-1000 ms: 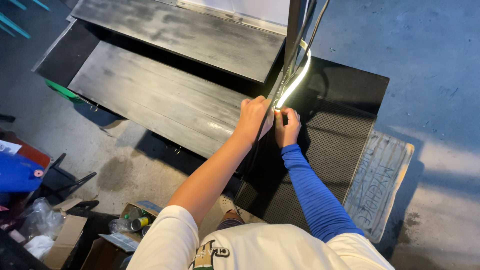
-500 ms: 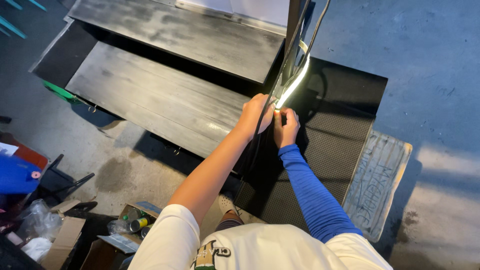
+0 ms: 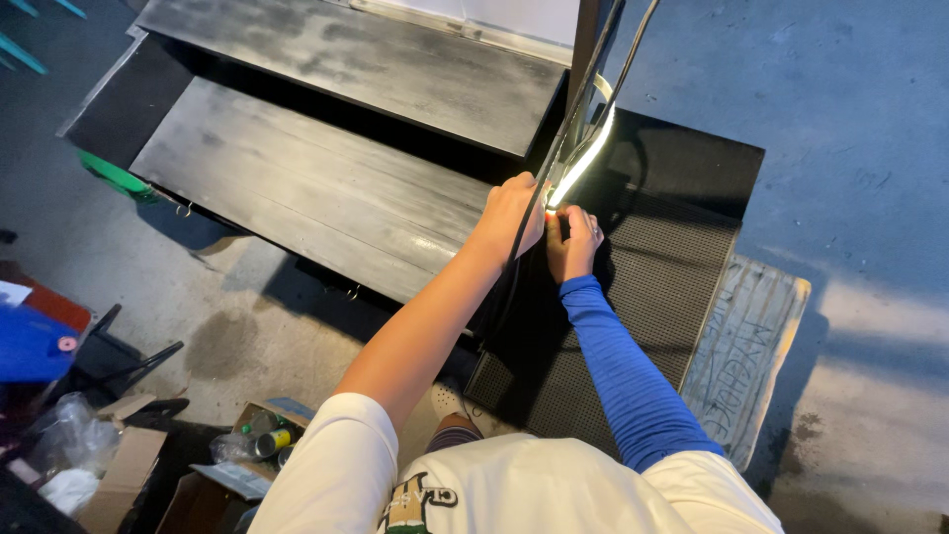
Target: The person cleans a black plastic tray with a brush, then places several perforated mats on a metal shelf. They arrange a container of wrapped items and small jars on the shelf, and finally place a white plastic tray on top.
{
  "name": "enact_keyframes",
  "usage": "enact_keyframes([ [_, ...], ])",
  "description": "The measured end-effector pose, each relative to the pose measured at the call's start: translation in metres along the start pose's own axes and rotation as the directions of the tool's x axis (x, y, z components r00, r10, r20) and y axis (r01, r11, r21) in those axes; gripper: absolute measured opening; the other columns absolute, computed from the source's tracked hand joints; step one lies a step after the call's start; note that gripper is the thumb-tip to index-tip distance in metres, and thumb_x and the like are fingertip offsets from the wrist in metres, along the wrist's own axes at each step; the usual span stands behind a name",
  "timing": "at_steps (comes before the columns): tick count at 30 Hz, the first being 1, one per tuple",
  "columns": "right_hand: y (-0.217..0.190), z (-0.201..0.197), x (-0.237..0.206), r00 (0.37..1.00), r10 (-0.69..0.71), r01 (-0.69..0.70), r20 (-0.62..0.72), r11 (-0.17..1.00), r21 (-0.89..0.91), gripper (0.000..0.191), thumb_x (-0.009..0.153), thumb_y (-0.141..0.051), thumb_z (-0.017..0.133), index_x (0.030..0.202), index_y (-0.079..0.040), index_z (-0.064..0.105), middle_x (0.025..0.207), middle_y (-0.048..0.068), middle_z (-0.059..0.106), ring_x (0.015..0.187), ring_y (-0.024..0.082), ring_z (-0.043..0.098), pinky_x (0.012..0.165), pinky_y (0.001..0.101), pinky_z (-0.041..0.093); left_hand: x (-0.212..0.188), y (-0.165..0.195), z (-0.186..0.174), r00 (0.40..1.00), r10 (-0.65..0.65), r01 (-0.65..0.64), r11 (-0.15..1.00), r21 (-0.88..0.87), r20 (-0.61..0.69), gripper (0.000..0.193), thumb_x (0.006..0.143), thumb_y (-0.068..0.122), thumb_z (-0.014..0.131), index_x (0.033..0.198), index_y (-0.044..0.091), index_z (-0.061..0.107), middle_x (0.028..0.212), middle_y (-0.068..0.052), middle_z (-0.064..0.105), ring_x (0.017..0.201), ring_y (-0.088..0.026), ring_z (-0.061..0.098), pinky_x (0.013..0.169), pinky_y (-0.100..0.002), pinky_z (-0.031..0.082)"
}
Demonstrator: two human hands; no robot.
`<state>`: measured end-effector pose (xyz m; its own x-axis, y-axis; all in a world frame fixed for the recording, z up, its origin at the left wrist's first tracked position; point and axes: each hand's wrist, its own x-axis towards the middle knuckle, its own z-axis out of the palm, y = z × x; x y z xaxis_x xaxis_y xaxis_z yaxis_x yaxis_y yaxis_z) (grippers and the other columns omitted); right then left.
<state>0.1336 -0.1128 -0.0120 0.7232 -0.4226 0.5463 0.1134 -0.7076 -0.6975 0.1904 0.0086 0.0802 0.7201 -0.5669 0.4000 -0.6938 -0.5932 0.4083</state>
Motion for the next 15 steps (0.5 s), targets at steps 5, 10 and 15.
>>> enact_keyframes([
  [5,-0.002,-0.004,0.006,0.999,-0.042,0.042,-0.003,0.999,-0.023,0.016,0.089,-0.014,0.078,0.092,-0.009,0.064,0.094,0.008,0.071,0.094,0.032,0.063,0.09,0.0472,0.045,0.0,0.003,-0.003,1.0,0.006,-0.006,1.0,-0.002,-0.01,0.022,0.087,0.01,0.063,0.107,0.005,0.07,0.092,-0.013,0.066,0.09,-0.035,0.066,0.071,-0.048,0.052],
  [10,0.009,-0.015,0.002,0.994,-0.027,0.019,0.105,0.997,0.077,0.019,0.089,-0.017,0.081,0.1,-0.006,0.069,0.098,0.012,0.072,0.094,0.033,0.065,0.084,0.0428,0.052,-0.002,0.009,-0.011,0.998,-0.057,0.057,0.998,-0.024,-0.016,0.02,0.088,0.008,0.063,0.107,0.006,0.07,0.087,-0.013,0.065,0.082,-0.036,0.066,0.067,-0.049,0.053],
  [15,0.033,-0.031,-0.009,0.993,0.005,-0.018,0.119,0.994,0.108,0.023,0.091,-0.009,0.074,0.113,-0.005,0.072,0.11,0.015,0.073,0.107,0.033,0.067,0.093,0.0412,0.054,-0.007,0.014,-0.02,0.989,-0.145,0.141,0.98,-0.137,-0.018,0.02,0.085,0.008,0.065,0.105,0.006,0.069,0.084,-0.014,0.063,0.074,-0.036,0.065,0.067,-0.047,0.054],
])
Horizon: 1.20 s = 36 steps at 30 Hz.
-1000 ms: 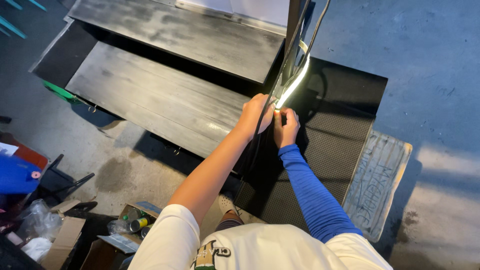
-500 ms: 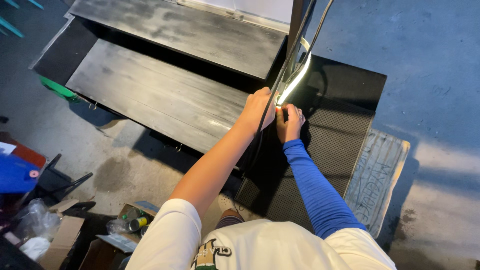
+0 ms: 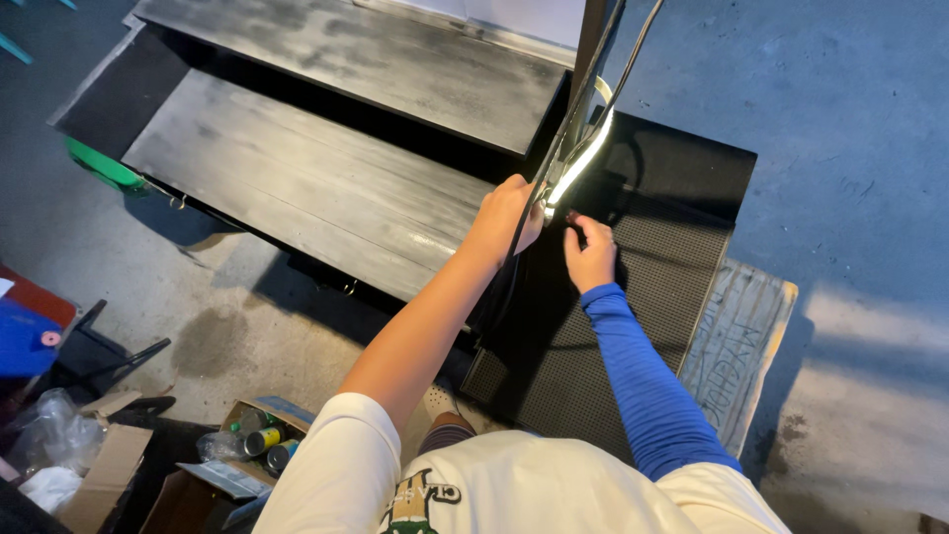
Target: The person cleans a black plastic tray with a brush, then places several perforated mats on a metal shelf. They arrange a container of wrapped items and small jars on the shelf, and finally place a white plastic tray on top.
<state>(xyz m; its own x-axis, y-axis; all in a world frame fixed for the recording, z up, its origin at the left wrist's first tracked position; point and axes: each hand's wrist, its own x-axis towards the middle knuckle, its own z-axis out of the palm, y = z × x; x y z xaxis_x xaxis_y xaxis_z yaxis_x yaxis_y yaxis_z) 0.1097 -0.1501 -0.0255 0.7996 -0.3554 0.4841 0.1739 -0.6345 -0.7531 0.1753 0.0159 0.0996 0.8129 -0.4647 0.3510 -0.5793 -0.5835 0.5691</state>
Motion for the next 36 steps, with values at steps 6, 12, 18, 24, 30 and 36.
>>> enact_keyframes([
  [6,0.028,-0.031,-0.007,0.997,0.01,-0.008,-0.071,1.0,0.026,0.022,0.093,-0.004,0.069,0.115,-0.003,0.071,0.115,0.012,0.075,0.109,0.029,0.068,0.098,0.0392,0.054,-0.005,0.011,-0.014,1.0,0.026,-0.026,0.999,-0.029,-0.012,0.018,0.088,0.012,0.067,0.104,0.006,0.069,0.085,-0.014,0.062,0.073,-0.035,0.065,0.067,-0.046,0.054],
  [12,0.039,-0.068,-0.014,0.996,0.027,-0.031,-0.08,0.998,-0.047,0.021,0.094,-0.004,0.069,0.115,-0.003,0.072,0.11,0.01,0.075,0.107,0.027,0.068,0.097,0.0384,0.054,-0.01,0.021,-0.032,1.0,-0.01,0.008,0.998,-0.069,-0.027,0.023,0.096,0.019,0.068,0.115,0.007,0.07,0.085,-0.012,0.062,0.073,-0.029,0.065,0.068,-0.042,0.054],
  [18,0.068,-0.107,-0.03,0.995,-0.022,-0.004,-0.102,0.969,-0.248,0.022,0.091,-0.007,0.073,0.113,-0.003,0.072,0.117,0.012,0.073,0.113,0.033,0.064,0.101,0.0442,0.049,-0.048,0.009,-0.068,0.971,0.057,-0.103,0.976,-0.19,-0.231,0.026,0.1,0.013,0.065,0.124,0.003,0.069,0.092,-0.01,0.063,0.082,-0.024,0.063,0.074,-0.035,0.053],
  [24,0.102,-0.139,-0.048,0.991,-0.014,-0.039,-0.135,0.923,-0.382,0.039,0.093,-0.017,0.077,0.127,-0.001,0.068,0.131,0.02,0.06,0.124,0.039,0.057,0.109,0.0488,0.043,-0.163,0.015,-0.086,0.949,-0.151,0.088,0.97,-0.228,-0.276,0.013,0.1,0.008,0.068,0.089,0.003,0.065,0.079,-0.008,0.059,0.068,-0.019,0.056,0.065,-0.032,0.048],
  [30,0.078,-0.117,-0.05,0.998,0.055,-0.064,-0.032,0.876,-0.477,0.038,0.088,-0.024,0.078,0.122,-0.008,0.072,0.134,0.016,0.06,0.129,0.037,0.05,0.108,0.0548,0.035,-0.231,0.04,-0.056,0.988,-0.057,0.081,0.983,-0.162,0.146,0.008,0.091,0.014,0.074,0.09,0.007,0.073,0.083,-0.009,0.065,0.077,-0.027,0.066,0.067,-0.036,0.054],
  [36,0.031,-0.082,-0.047,0.991,0.009,0.056,0.135,0.879,-0.474,0.034,0.087,-0.028,0.077,0.118,-0.015,0.075,0.131,0.009,0.062,0.129,0.031,0.052,0.111,0.0569,0.032,-0.234,0.029,-0.021,0.966,0.116,-0.123,0.992,0.015,0.232,0.039,0.087,0.019,0.076,0.123,0.007,0.068,0.126,-0.013,0.064,0.112,-0.034,0.06,0.092,-0.044,0.051],
])
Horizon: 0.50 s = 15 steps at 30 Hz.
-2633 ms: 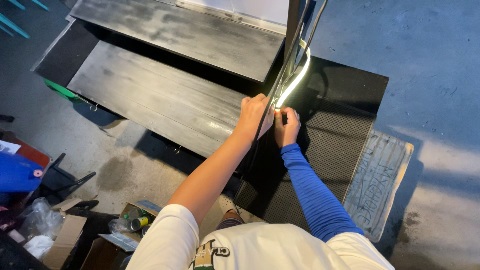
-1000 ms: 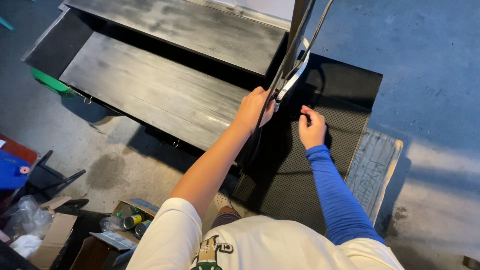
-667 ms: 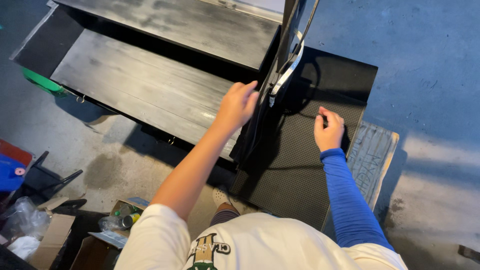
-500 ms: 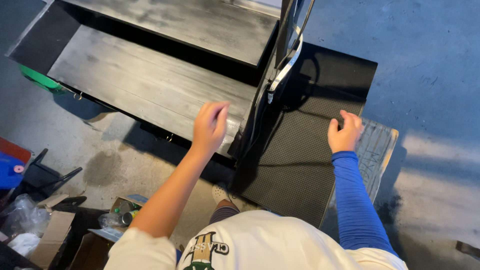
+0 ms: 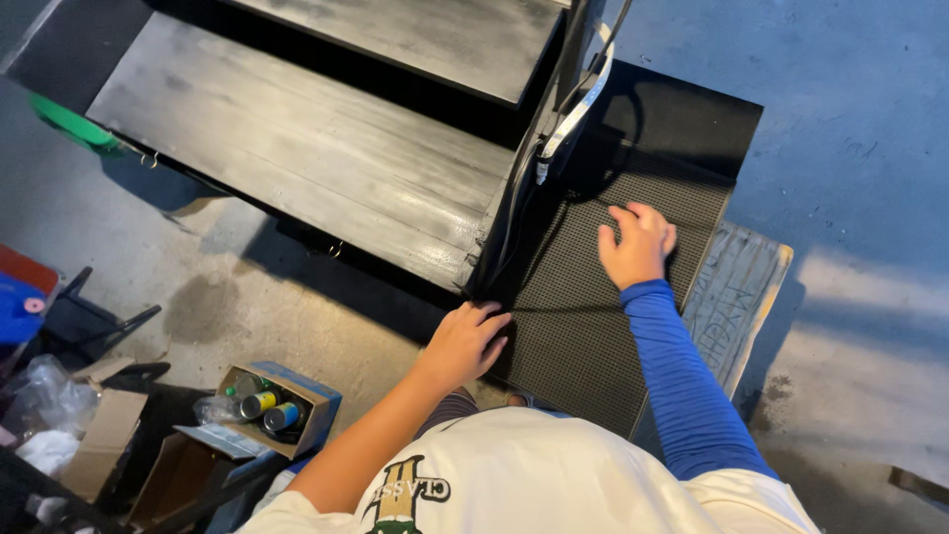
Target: The person cleans a black plastic tray with a brush, then places several perforated mats on a metal shelf. They arrange a container of wrapped items and small jars on the shelf, and finally place a white plastic tray on top.
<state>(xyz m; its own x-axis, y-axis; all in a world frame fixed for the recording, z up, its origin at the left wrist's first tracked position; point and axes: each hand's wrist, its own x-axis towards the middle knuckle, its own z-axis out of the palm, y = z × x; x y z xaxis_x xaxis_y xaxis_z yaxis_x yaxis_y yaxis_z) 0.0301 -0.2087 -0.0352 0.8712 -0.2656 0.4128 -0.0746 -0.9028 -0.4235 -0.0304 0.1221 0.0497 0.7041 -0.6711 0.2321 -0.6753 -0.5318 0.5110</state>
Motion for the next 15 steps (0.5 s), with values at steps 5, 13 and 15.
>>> enact_keyframes([
  [5,-0.033,0.014,0.011,0.982,-0.171,0.152,0.081,0.968,0.201,0.039,0.091,-0.026,0.073,0.128,-0.013,0.07,0.139,0.013,0.06,0.136,0.035,0.051,0.117,0.0539,0.032,-0.008,-0.002,0.018,1.0,-0.003,0.001,0.993,0.116,0.02,0.06,0.082,0.023,0.078,0.137,0.005,0.059,0.144,-0.022,0.052,0.129,-0.038,0.051,0.107,-0.049,0.041],
  [13,-0.059,0.02,0.01,0.938,-0.229,0.234,0.259,0.972,0.013,0.046,0.097,-0.035,0.063,0.141,-0.019,0.063,0.155,0.015,0.05,0.146,0.041,0.038,0.116,0.0683,0.021,-0.011,-0.001,0.024,0.996,-0.061,0.057,0.997,0.058,0.07,0.063,0.084,0.023,0.077,0.139,0.001,0.057,0.149,-0.027,0.047,0.135,-0.042,0.047,0.113,-0.05,0.039],
  [15,-0.06,0.019,0.009,0.938,-0.237,0.24,0.252,0.971,0.02,0.047,0.098,-0.035,0.062,0.143,-0.019,0.062,0.156,0.015,0.049,0.147,0.042,0.038,0.117,0.0686,0.02,-0.012,0.001,0.022,0.995,-0.073,0.069,0.997,0.046,0.071,0.063,0.084,0.022,0.077,0.139,0.0,0.056,0.15,-0.027,0.047,0.136,-0.042,0.046,0.113,-0.051,0.038],
])
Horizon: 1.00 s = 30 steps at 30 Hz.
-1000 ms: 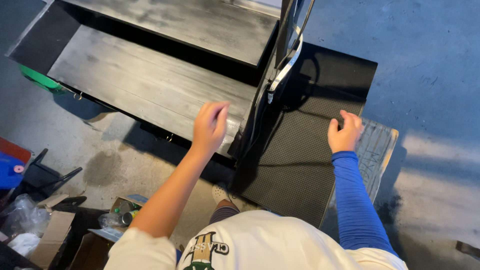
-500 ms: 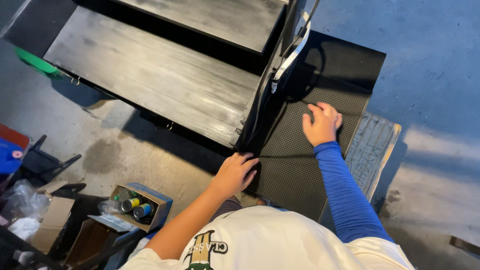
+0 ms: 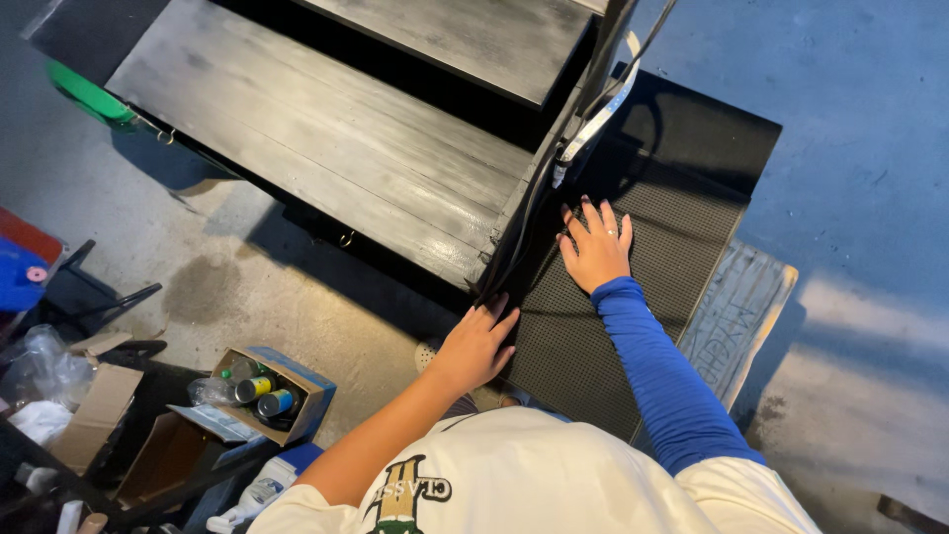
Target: The person cleans a black plastic tray with a brush, then places several perforated mats on a metal shelf. They arrange a container of wrapped items and small jars on the shelf, and finally place a white plastic tray on top.
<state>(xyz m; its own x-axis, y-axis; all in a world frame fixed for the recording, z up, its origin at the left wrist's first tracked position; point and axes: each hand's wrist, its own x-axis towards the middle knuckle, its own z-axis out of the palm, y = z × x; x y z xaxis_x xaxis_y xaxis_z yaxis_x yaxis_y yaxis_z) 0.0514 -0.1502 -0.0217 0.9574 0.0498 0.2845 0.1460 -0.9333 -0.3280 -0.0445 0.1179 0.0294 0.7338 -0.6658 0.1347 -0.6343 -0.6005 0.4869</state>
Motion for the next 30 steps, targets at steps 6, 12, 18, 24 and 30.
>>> enact_keyframes([
  [6,0.0,0.0,-0.001,1.0,0.016,-0.016,-0.001,1.0,0.006,0.048,0.097,-0.035,0.062,0.143,-0.019,0.062,0.155,0.015,0.05,0.146,0.041,0.038,0.117,0.0683,0.02,-0.006,0.006,-0.007,0.996,0.03,-0.032,0.999,-0.021,-0.087,0.058,0.087,0.021,0.076,0.136,-0.003,0.057,0.147,-0.029,0.048,0.137,-0.044,0.047,0.116,-0.051,0.04],
  [12,0.0,0.004,0.001,0.999,0.053,-0.053,0.002,0.998,0.045,0.046,0.096,-0.033,0.064,0.14,-0.019,0.064,0.153,0.015,0.051,0.146,0.042,0.037,0.117,0.0693,0.018,-0.005,0.008,-0.015,0.997,-0.059,0.055,0.994,-0.094,-0.04,0.057,0.084,0.022,0.078,0.133,0.0,0.061,0.146,-0.024,0.051,0.131,-0.039,0.052,0.107,-0.042,0.047],
  [18,-0.006,0.013,0.009,0.986,0.161,-0.163,0.032,0.983,0.079,0.041,0.095,-0.03,0.066,0.133,-0.017,0.068,0.151,0.017,0.048,0.147,0.041,0.033,0.119,0.0719,0.013,-0.003,0.009,-0.021,0.995,-0.098,0.101,0.991,-0.089,0.035,0.057,0.085,0.025,0.076,0.134,0.001,0.062,0.144,-0.022,0.053,0.128,-0.037,0.054,0.104,-0.041,0.049],
  [24,-0.02,0.028,0.024,0.979,0.201,-0.205,0.044,0.975,0.085,0.048,0.09,-0.02,0.064,0.137,-0.013,0.065,0.158,0.023,0.035,0.15,0.047,0.021,0.112,0.0793,-0.003,-0.005,0.008,-0.019,0.997,-0.074,0.073,0.994,-0.085,-0.01,0.056,0.085,0.024,0.076,0.134,0.0,0.061,0.145,-0.023,0.052,0.128,-0.039,0.053,0.104,-0.042,0.048],
  [30,-0.03,0.039,0.032,0.953,0.279,-0.289,0.118,0.954,0.076,0.055,0.086,-0.016,0.064,0.14,-0.009,0.061,0.165,0.023,0.025,0.154,0.047,0.012,0.108,0.0814,-0.009,-0.006,0.005,-0.017,0.998,-0.063,0.062,0.994,-0.095,-0.017,0.057,0.085,0.023,0.076,0.134,0.0,0.061,0.145,-0.024,0.051,0.129,-0.041,0.052,0.107,-0.043,0.046],
])
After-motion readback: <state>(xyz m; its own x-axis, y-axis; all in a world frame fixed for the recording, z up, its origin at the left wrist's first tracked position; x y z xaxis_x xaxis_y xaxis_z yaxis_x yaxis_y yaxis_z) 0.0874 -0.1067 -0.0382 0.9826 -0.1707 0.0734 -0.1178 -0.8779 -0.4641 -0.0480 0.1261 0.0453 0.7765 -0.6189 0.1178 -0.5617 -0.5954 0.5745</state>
